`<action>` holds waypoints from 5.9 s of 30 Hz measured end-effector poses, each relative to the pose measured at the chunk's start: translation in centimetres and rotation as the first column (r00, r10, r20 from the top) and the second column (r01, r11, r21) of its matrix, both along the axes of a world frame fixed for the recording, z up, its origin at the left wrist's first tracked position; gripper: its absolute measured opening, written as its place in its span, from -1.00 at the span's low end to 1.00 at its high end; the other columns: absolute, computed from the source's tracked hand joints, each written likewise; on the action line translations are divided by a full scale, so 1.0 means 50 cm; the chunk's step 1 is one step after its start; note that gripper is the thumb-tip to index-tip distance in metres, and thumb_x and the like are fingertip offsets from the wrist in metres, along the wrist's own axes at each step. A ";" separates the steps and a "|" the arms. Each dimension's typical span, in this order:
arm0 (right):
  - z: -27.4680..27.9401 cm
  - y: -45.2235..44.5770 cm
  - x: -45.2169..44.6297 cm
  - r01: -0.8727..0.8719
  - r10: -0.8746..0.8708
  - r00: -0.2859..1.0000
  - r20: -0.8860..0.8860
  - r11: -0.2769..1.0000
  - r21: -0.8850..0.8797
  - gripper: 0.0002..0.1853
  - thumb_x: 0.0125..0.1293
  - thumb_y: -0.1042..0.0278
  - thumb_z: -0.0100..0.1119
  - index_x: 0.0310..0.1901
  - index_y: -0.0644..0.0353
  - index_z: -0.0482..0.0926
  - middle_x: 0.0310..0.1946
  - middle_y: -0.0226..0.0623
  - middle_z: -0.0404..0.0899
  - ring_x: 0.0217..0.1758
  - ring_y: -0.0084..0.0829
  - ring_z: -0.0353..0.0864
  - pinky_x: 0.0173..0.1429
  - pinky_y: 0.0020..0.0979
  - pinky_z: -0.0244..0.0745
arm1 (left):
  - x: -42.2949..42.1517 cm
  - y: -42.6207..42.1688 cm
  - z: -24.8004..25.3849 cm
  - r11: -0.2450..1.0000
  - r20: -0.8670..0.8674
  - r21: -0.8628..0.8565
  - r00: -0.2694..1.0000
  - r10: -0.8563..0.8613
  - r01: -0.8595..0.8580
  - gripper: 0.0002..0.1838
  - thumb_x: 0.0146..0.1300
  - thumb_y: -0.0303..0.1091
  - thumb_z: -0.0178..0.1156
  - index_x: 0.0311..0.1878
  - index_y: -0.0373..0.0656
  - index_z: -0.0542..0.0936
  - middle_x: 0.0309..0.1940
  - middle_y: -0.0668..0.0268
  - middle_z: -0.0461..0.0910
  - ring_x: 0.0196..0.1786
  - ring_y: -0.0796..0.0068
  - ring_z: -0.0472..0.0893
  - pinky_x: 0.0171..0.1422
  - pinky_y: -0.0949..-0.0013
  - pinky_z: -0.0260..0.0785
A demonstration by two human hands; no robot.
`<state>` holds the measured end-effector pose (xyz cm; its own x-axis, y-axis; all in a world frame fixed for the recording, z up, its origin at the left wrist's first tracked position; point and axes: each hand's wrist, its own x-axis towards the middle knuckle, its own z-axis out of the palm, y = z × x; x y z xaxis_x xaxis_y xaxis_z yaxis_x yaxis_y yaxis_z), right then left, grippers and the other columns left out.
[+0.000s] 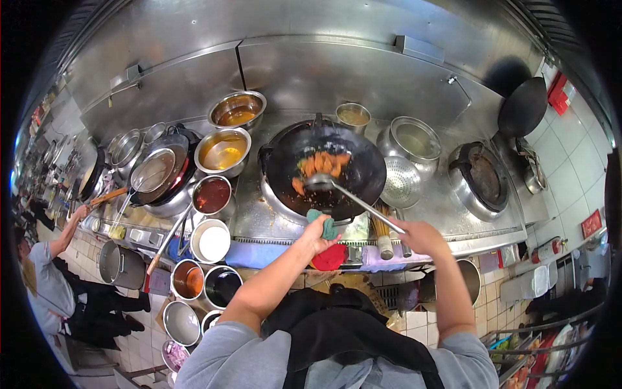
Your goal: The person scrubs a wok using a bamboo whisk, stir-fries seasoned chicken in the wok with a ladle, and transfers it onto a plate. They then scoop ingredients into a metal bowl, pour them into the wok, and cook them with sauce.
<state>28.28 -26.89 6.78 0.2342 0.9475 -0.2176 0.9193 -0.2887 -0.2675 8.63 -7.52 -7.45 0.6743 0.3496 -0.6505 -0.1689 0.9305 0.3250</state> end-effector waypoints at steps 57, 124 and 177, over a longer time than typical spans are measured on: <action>0.003 -0.133 -0.178 0.366 -0.115 -0.709 -0.696 0.783 -0.502 -0.71 0.36 0.42 -0.05 0.08 0.09 0.22 -0.34 -0.29 0.41 -0.53 -0.55 0.34 -0.55 -0.53 0.30 | -0.056 -0.134 -0.063 0.995 -0.190 0.030 0.977 0.098 -0.094 -0.80 0.13 -0.37 0.22 -0.21 -0.16 0.45 -0.29 0.22 0.51 -0.21 0.28 0.53 -0.11 0.14 0.48; -0.111 -0.898 -0.885 0.133 0.082 -0.287 -0.954 -0.983 -0.124 -0.36 0.30 0.44 -0.01 0.38 0.12 0.01 -0.58 -0.41 0.34 -0.70 -0.60 0.30 -0.65 -0.52 0.26 | 0.110 -0.813 -0.116 -0.516 -0.385 -0.127 -0.521 -0.762 0.847 -0.73 0.03 -0.14 0.17 -0.37 -0.13 0.43 -0.57 0.29 0.47 -0.53 0.40 0.46 -0.54 0.40 0.26; -0.097 -0.698 -0.952 0.521 0.395 -0.126 -0.910 -0.754 -0.400 -0.40 0.32 0.31 0.09 0.33 0.11 0.10 -0.46 -0.38 0.36 -0.71 -0.65 0.31 -0.67 -0.60 0.26 | 0.115 -0.738 -0.196 -0.584 -0.522 -0.065 -0.526 -0.671 0.809 -0.72 0.02 -0.15 0.22 -0.26 -0.01 0.41 -0.48 0.32 0.48 -0.42 0.44 0.48 -0.47 0.40 0.28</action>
<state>-19.31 -61.76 1.96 0.6477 -0.5080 -0.5677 -0.0404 0.7212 -0.6915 14.37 -44.42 -17.23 0.0979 -0.3593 -0.9281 0.7568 -0.5786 0.3039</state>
